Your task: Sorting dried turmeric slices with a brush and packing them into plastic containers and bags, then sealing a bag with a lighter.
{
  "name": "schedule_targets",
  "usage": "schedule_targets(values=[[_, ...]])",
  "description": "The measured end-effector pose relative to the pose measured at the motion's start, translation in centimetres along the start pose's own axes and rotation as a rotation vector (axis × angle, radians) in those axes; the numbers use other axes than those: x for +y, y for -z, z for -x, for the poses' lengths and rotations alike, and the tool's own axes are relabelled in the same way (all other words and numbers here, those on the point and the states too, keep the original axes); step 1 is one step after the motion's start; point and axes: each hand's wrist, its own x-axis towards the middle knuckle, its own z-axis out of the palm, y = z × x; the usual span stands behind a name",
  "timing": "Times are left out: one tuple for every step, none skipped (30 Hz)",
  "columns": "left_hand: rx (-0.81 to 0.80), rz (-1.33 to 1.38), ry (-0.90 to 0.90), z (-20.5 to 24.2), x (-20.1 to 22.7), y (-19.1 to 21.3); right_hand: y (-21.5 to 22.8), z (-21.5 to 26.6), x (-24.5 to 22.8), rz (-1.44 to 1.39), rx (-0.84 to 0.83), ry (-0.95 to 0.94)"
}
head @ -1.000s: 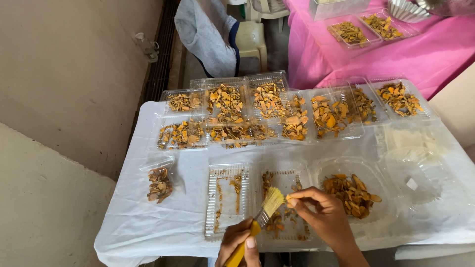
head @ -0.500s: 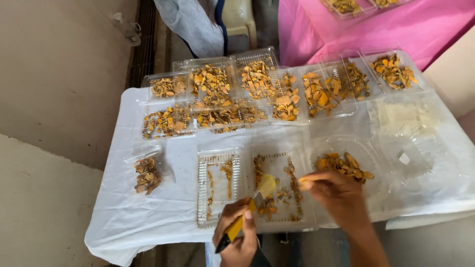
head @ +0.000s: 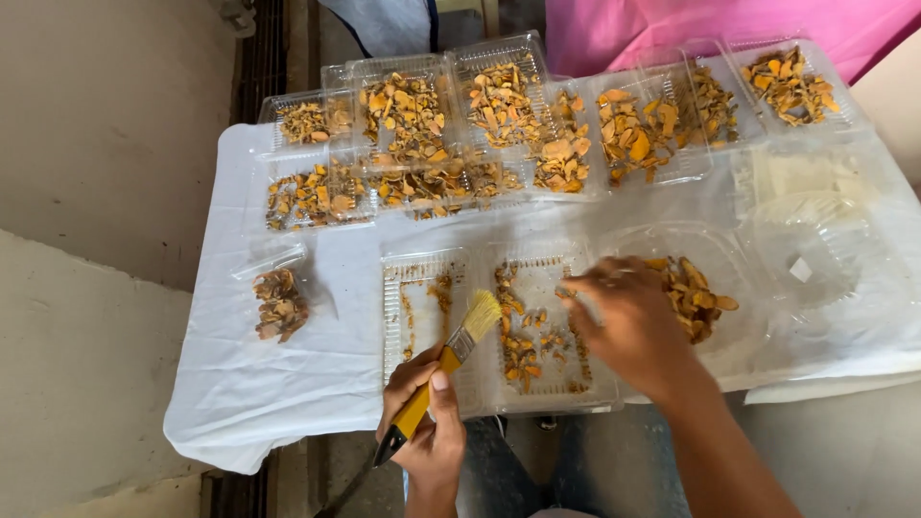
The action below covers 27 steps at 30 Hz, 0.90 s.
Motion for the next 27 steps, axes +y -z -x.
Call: schedule_targets(values=[[0.002,-0.002,0.002,0.2,-0.1,0.3,-1.3,-0.5,-0.5,-0.001,-0.003,0.002],[0.025,-0.005,0.014,0.3,-0.2,0.6,-2.6,-1.2,-0.9,0.067,-0.201,-0.044],[0.048,-0.007,0.026,0.4,-0.3,0.9,-3.9,-1.8,-1.4,0.137,-0.398,-0.090],[0.054,-0.009,0.027,0.5,-0.3,1.1,-4.4,-2.2,-1.8,0.138,-0.400,-0.084],[0.062,0.008,0.054,0.5,-0.3,1.3,-5.0,-2.6,-2.1,0.134,-0.493,-0.138],[0.071,0.026,0.082,0.6,-0.3,1.5,-5.5,-3.0,-2.5,0.131,-0.584,-0.194],[0.077,0.025,0.082,0.4,-0.5,1.7,-5.6,-3.2,-2.6,0.132,-0.586,-0.188],[0.078,0.029,0.068,0.4,-0.6,1.8,-5.6,-3.3,-2.6,0.118,-0.584,-0.193],[0.079,0.034,0.053,0.4,-0.8,1.9,-5.5,-3.4,-2.6,0.104,-0.582,-0.198],[0.082,0.036,0.056,0.4,-0.9,1.9,-5.5,-3.4,-2.6,0.107,-0.585,-0.197],[0.080,0.032,0.064,0.5,-0.9,1.9,-5.3,-3.4,-2.5,0.071,-0.545,-0.159],[0.079,0.029,0.067,0.4,-1.0,1.8,-5.2,-3.6,-2.3,0.037,-0.499,-0.118],[0.082,0.033,0.065,0.5,-1.2,1.6,-4.8,-3.4,-2.3,0.041,-0.498,-0.116],[0.078,0.036,0.064,0.7,-1.3,1.6,-4.5,-3.1,-2.3,-0.045,-0.451,-0.129],[0.074,0.040,0.063,0.9,-1.4,1.5,-4.1,-2.8,-2.3,-0.131,-0.404,-0.142],[0.074,0.038,0.062,0.9,-1.3,1.4,-3.7,-2.4,-2.5,-0.133,-0.403,-0.141],[0.057,0.064,0.044,0.9,-1.1,1.2,-3.2,-2.0,-2.5,-0.298,-0.290,-0.240],[0.037,0.092,0.023,0.9,-0.9,0.9,-2.6,-1.6,-2.6,-0.460,-0.171,-0.338],[0.036,0.092,0.020,1.4,-1.4,0.2,-2.4,-1.4,-2.6,-0.460,-0.168,-0.337],[0.016,0.169,-0.046,2.0,-1.9,-0.3,-2.2,-1.0,-2.7,-0.596,-0.079,-0.364],[-0.005,0.246,-0.111,2.6,-2.4,-0.9,-2.0,-0.6,-2.8,-0.732,0.012,-0.390],[-0.009,0.247,-0.113,1.8,-0.8,-1.5,-2.4,-0.2,-2.8,-0.733,0.016,-0.391],[-0.045,0.158,-0.148,1.0,0.7,-2.0,-2.7,0.1,-2.7,-0.760,0.050,-0.490],[-0.080,0.068,-0.182,0.3,2.3,-2.5,-3.0,0.5,-2.6,-0.786,0.082,-0.589],[-0.082,0.070,-0.183,0.8,1.3,-2.4,-2.9,0.5,-2.4,-0.786,0.086,-0.590],[-0.049,0.066,-0.170,1.2,0.3,-2.1,-2.9,0.4,-2.2,-0.656,0.012,-0.555],[-0.016,0.061,-0.157,1.7,-0.7,-1.9,-2.9,0.3,-2.0,-0.527,-0.061,-0.518]])
